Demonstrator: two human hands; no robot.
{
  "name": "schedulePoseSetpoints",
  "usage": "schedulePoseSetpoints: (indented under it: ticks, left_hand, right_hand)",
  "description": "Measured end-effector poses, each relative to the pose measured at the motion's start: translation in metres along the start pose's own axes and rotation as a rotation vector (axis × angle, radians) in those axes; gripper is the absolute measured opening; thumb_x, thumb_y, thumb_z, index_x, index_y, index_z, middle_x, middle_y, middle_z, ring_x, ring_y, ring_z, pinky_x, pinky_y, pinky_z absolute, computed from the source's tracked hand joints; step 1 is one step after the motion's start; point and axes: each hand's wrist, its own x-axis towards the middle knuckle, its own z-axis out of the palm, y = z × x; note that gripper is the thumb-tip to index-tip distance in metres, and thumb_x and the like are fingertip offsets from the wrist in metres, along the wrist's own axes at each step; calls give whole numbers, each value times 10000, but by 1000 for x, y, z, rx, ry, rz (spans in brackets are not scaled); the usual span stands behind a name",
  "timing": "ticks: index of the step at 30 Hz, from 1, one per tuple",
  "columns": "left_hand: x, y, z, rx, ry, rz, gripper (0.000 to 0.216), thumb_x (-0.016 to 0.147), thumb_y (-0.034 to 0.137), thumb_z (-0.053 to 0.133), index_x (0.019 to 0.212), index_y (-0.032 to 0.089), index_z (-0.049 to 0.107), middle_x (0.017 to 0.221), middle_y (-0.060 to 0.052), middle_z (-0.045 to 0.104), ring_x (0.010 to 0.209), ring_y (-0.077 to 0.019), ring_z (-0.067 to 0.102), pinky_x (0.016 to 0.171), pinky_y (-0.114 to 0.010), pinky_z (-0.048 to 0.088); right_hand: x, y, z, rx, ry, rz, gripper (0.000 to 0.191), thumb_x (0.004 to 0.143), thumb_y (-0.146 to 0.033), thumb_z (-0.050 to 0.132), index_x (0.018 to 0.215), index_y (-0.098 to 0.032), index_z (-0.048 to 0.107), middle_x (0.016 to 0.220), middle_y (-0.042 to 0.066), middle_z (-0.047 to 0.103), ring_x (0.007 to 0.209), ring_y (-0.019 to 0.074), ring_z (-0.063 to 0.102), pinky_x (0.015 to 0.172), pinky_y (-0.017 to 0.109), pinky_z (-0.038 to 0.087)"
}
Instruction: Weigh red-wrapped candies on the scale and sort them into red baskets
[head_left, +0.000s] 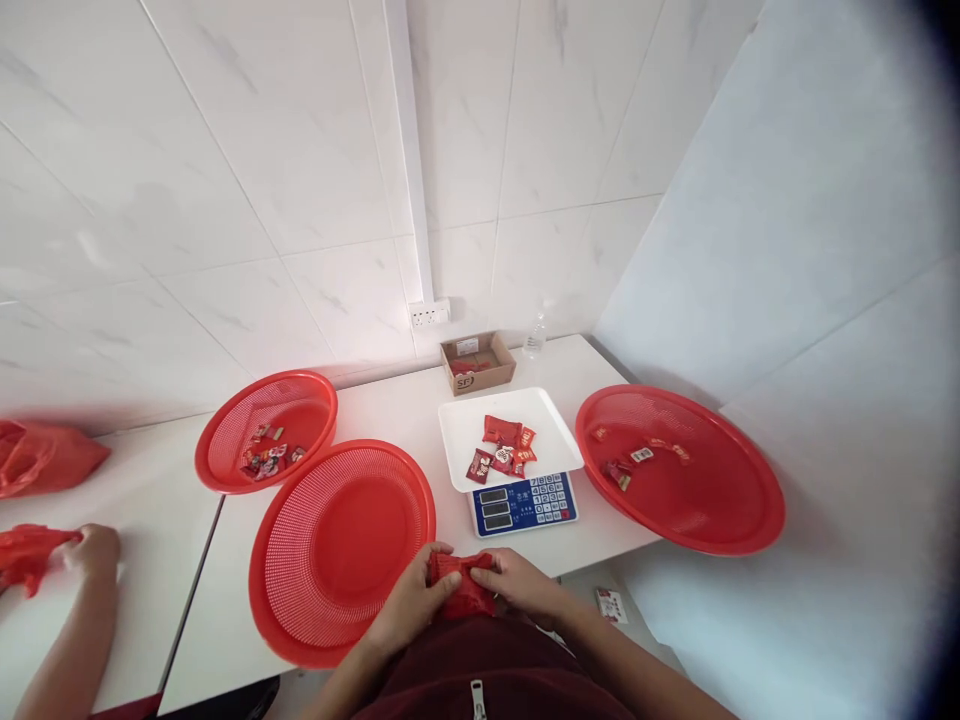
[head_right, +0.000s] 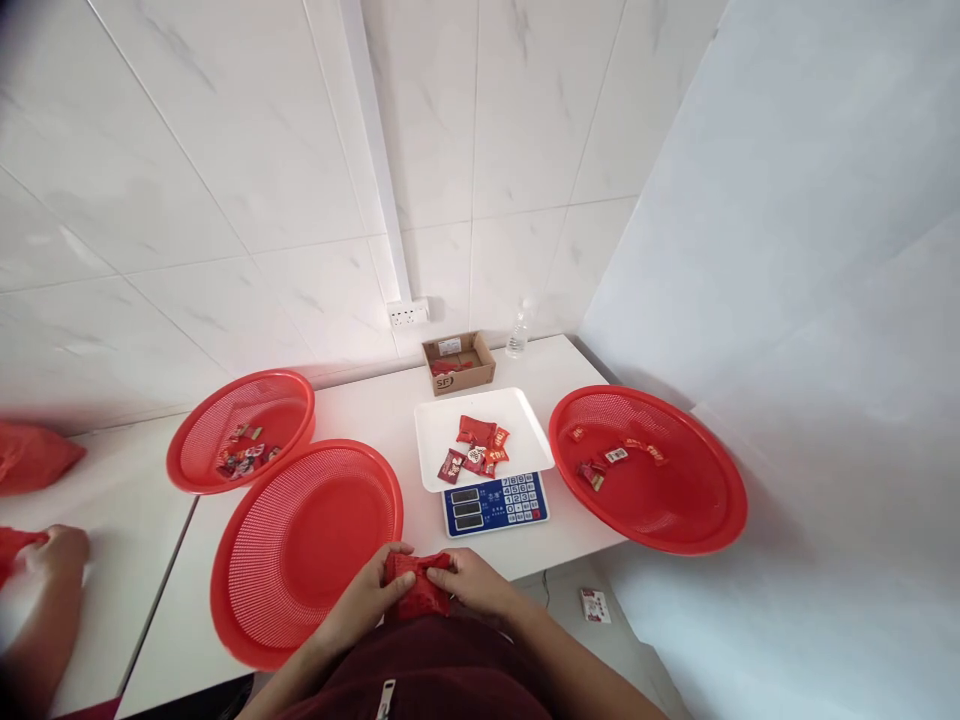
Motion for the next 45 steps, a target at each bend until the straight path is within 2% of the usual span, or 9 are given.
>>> schedulePoseSetpoints:
  ticks: [8, 18, 21, 28, 31, 34, 38, 42, 45]
  left_hand:
    - [-3, -3, -28, 230, 59, 127, 298, 707, 419, 666, 878, 175, 640, 815, -46, 655, 785, -200, 565, 749, -290, 407]
    - [-8, -14, -57, -262, -108, -132, 329, 676, 428, 709, 835, 168, 585, 813, -31, 620, 747, -160, 568, 725, -295, 432]
    - [-7, -8, -68, -372, -3, -95, 276, 648, 360, 721, 798, 185, 568, 793, -13, 614, 741, -157, 572, 723, -296, 441]
    - [-21, 17, -129, -493, 486, 37, 274, 613, 388, 672, 758, 190, 551, 635, 52, 556, 539, -115, 533, 532, -247, 451]
    - [-40, 19, -150, -344, 724, 29, 353, 654, 496, 621, 792, 178, 556, 550, 65, 497, 416, -93, 453, 417, -228, 407]
    - [-56, 11, -167, -31, 934, -63, 517, 671, 551, 594, 1012, 167, 537, 624, 35, 544, 483, -151, 543, 442, -279, 459]
    - [-66, -14, -186, 329, 1003, -243, 882, 659, 620, 567, 1341, 131, 295, 805, -56, 610, 644, -256, 633, 530, -371, 510]
    - [-65, -36, -198, 658, 976, -258, 852, 729, 609, 484, 1372, 87, 284, 1000, -162, 608, 911, -321, 624, 713, -414, 510]
    - [-66, -41, -203, 621, 996, -267, 824, 750, 589, 469, 1378, 92, 280, 979, -151, 619, 875, -300, 636, 687, -399, 520]
  right_hand:
    - [13, -2, 33, -80, 122, -24, 280, 718, -409, 603, 801, -143, 636, 739, 22, 675, 687, 165, 567, 647, 273, 422]
    - [19, 7, 70, -30, 200, -59, 332, 751, -410, 560, 940, -149, 638, 911, 60, 689, 820, 202, 604, 748, 325, 467]
    - [19, 20, 52, -63, 285, 5, 418, 769, -443, 511, 1072, -165, 589, 990, 90, 658, 855, 219, 606, 723, 353, 495]
    - [46, 33, -47, -654, 865, -152, 513, 764, -419, 498, 1217, -178, 503, 1310, 153, 464, 1260, 301, 375, 1029, 483, 317]
    - [68, 25, -66, -840, 930, -128, 576, 775, -428, 505, 1277, -150, 453, 1414, 185, 328, 1331, 338, 248, 1037, 507, 284]
    - [89, 16, -66, -952, 893, 5, 624, 796, -479, 484, 1346, -201, 382, 1490, 171, 191, 1367, 369, 130, 1012, 570, 258]
    - [113, 12, -64, -1038, 836, 140, 686, 783, -522, 487, 1396, -273, 305, 1528, 134, 87, 1384, 372, 26, 1008, 628, 158]
    - [127, 15, -78, -1068, 847, 152, 675, 804, -503, 465, 1405, -245, 299, 1527, 152, 91, 1386, 362, 40, 1011, 607, 156]
    - [130, 15, -92, -1068, 907, 84, 635, 832, -460, 438, 1396, -193, 317, 1510, 181, 146, 1385, 341, 94, 1019, 559, 203]
